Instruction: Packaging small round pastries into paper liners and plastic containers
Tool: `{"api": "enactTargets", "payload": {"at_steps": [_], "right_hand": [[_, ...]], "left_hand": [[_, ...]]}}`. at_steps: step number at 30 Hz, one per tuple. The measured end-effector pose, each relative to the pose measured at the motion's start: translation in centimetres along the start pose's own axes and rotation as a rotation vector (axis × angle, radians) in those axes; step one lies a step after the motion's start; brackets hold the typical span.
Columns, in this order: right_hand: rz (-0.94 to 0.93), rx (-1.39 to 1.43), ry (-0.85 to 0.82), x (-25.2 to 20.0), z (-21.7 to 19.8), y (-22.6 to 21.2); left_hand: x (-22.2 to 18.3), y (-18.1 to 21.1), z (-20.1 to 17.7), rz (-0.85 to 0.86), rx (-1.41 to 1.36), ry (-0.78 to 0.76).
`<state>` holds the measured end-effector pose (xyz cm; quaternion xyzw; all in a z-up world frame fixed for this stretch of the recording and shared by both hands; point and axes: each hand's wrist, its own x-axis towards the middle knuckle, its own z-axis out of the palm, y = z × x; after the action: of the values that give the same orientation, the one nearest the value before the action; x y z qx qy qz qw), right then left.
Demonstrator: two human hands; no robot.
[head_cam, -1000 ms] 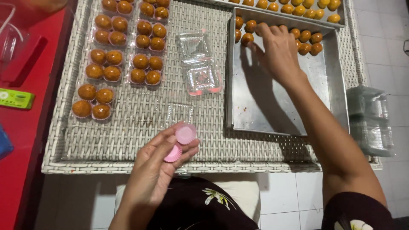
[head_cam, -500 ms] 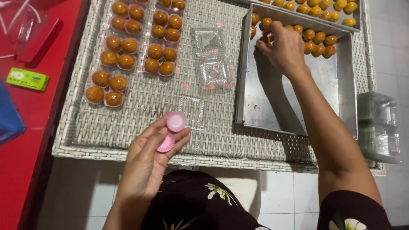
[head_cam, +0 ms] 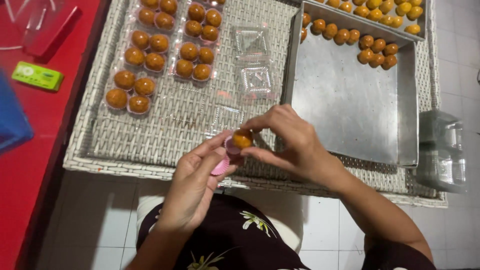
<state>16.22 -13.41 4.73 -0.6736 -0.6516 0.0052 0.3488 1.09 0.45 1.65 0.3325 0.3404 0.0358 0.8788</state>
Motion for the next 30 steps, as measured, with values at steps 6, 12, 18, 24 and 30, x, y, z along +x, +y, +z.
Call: {"api": "enactTargets", "payload": {"at_steps": [6,12,18,24,30], "right_hand": [[-0.071,-0.124,-0.019,0.2,1.0,-0.6],[-0.049,-0.125,-0.020,0.4,0.4,-1.4],[-0.023,-0.118,-0.062,0.6,0.1,-1.8],[-0.015,-0.139,-0.106,0.3,0.3,-2.0],[0.050,-0.034,-0.158,-0.3,0.2,-3.0]], "left_hand": [[0.4,-1.7,-0.3,0.024,0.006,0.002],[0.9,-2.3,-0.7,0.044,-0.012,0.000],[0.7,-2.0,-0.5,0.069,-0.007,-0.008],[0.4,-2.4,-0.9,0.104,0.053,-0.024],[-0.3,-2.7,-1.0,0.061,0.076,-0.056]]}}
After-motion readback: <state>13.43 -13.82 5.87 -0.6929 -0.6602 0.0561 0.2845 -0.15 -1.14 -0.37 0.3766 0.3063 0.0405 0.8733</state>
